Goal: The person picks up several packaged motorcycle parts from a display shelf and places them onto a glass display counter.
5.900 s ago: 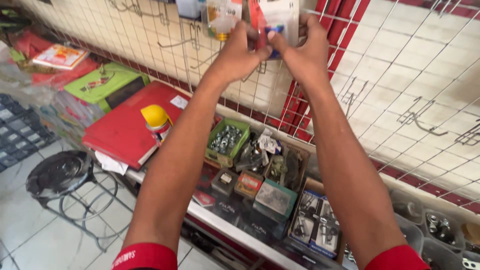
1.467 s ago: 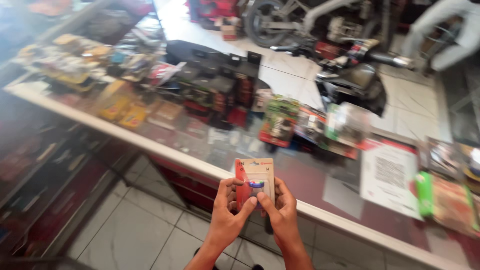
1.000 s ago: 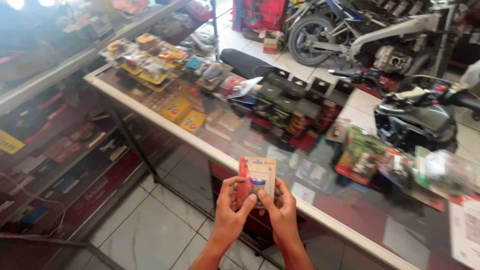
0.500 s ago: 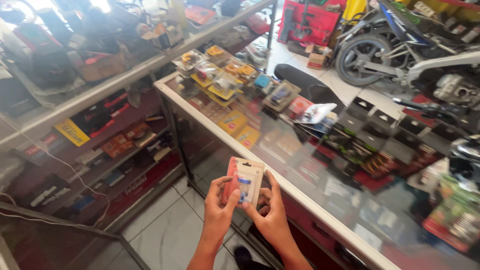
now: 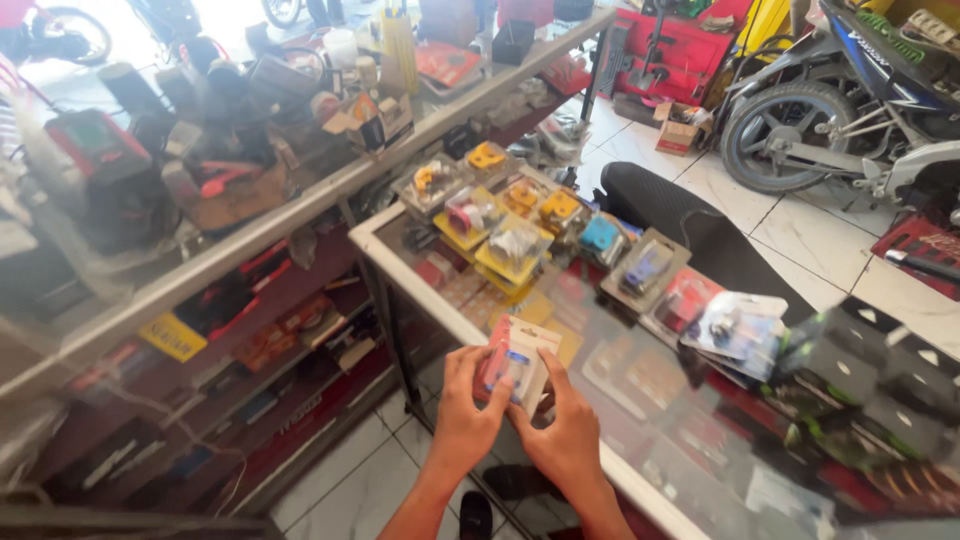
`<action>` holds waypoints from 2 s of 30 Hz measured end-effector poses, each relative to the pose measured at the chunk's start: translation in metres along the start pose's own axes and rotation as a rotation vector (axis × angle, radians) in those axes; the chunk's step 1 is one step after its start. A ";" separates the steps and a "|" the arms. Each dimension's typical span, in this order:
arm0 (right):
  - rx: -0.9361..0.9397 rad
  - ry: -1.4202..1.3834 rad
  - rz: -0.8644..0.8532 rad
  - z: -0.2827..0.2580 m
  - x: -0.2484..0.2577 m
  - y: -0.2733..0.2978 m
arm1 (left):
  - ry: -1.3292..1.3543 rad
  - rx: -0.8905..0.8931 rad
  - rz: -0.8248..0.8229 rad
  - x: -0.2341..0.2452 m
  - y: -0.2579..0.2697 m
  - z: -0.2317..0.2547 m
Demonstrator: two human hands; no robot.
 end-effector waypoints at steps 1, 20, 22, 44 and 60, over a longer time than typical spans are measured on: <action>0.030 0.056 0.042 -0.001 -0.002 -0.012 | -0.019 -0.018 -0.015 0.000 -0.013 -0.001; -0.142 0.436 0.212 0.010 -0.016 -0.054 | -0.116 -0.062 -0.318 -0.025 -0.077 -0.027; -0.179 0.478 0.220 0.010 -0.020 -0.057 | -0.094 -0.074 -0.355 -0.025 -0.083 -0.032; -0.407 0.648 0.310 -0.001 -0.056 -0.112 | -0.283 -0.423 -0.324 0.017 -0.162 -0.058; -0.432 0.579 0.281 0.002 -0.054 -0.111 | -0.335 -0.499 -0.374 0.019 -0.163 -0.070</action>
Point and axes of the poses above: each hand's wrist, its own y-axis away from the middle knuckle, its own x-axis out of the back of the hand, z = x × y, the point moved 1 cm from there along -y, towards the middle knuckle, and after that the axes turned 5 degrees about y, right-handed, at the moved point
